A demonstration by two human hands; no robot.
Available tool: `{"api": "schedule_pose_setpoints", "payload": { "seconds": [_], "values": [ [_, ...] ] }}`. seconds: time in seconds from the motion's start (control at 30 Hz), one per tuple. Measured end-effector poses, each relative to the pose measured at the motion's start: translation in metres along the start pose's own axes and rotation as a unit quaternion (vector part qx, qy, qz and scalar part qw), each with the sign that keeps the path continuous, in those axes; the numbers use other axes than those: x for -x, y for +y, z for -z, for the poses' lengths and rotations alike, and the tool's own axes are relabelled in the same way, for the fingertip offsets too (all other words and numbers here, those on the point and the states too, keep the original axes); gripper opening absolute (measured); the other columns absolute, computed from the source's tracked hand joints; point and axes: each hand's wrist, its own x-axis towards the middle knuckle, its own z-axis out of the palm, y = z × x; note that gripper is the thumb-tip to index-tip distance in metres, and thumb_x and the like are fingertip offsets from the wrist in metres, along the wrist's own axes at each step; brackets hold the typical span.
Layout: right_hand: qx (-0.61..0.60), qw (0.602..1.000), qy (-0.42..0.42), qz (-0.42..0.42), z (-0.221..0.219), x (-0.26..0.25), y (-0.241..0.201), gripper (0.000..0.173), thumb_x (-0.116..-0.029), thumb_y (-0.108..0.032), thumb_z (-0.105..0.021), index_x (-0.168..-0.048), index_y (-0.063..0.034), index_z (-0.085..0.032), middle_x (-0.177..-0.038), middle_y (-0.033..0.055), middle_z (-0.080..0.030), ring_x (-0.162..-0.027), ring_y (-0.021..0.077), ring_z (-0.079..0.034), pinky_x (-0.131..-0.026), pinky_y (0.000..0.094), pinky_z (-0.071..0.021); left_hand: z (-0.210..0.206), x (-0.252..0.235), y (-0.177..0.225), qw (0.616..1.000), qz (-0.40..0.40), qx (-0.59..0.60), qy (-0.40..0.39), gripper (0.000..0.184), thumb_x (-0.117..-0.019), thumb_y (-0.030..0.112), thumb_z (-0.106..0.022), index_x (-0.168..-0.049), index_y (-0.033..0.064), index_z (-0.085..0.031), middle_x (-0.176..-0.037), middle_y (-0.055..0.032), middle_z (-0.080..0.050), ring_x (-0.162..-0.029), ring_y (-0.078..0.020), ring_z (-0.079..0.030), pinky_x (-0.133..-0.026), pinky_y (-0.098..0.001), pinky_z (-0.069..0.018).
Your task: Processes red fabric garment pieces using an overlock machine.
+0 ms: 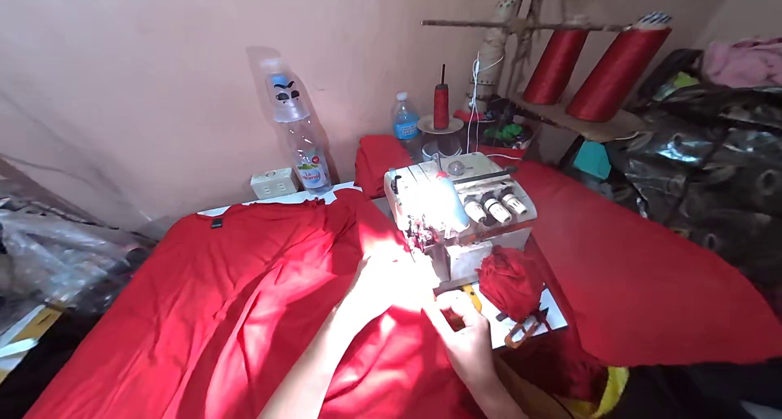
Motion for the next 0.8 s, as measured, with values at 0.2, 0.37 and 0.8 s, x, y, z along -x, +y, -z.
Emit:
{"api": "schedule_pose_setpoints", "payload": {
  "seconds": [0.2,0.37,0.8],
  "values": [
    [-0.022,1.0,0.009,0.007,0.001,0.013,0.003,0.017,-0.0778,-0.018,-0.077,-0.067,-0.0091,-0.068,-0.079,-0.002,-0.07,-0.085,0.0016,-0.065,-0.08,0.0163,-0.0512,-0.017,0.011,0.004,0.994,-0.002,-0.1,0.051,0.025,-0.0961,0.021,-0.061,-0.107,0.0032,-0.075,-0.107,-0.0135,-0.072,-0.107,-0.0291,-0.067,-0.094,-0.052,-0.0504],
    [-0.107,0.993,-0.014,-0.057,0.003,0.008,-0.008,0.016,-0.0764,-0.004,-0.072,-0.089,-0.0052,-0.062,-0.077,-0.0071,-0.067,-0.07,-0.0057,-0.064,-0.064,0.0112,-0.0538,-0.05,0.039,0.026,0.953,-0.074,-0.277,0.1,0.028,-0.0924,0.016,-0.061,-0.111,0.0023,-0.076,-0.117,-0.0187,-0.073,-0.114,-0.0388,-0.068,-0.098,-0.0576,-0.0515],
    [-0.135,0.986,-0.028,-0.09,0.014,-0.015,-0.014,0.029,-0.0787,0.007,-0.064,-0.105,-0.0018,-0.057,-0.082,-0.0063,-0.069,-0.069,-0.0033,-0.065,-0.062,0.0129,-0.0551,-0.053,0.021,0.019,0.976,-0.026,-0.212,0.033,0.05,-0.1019,0.04,-0.044,-0.138,0.0116,-0.065,-0.142,-0.0185,-0.06,-0.136,-0.0396,-0.051,-0.112,-0.0615,-0.0324]
  ]
}}
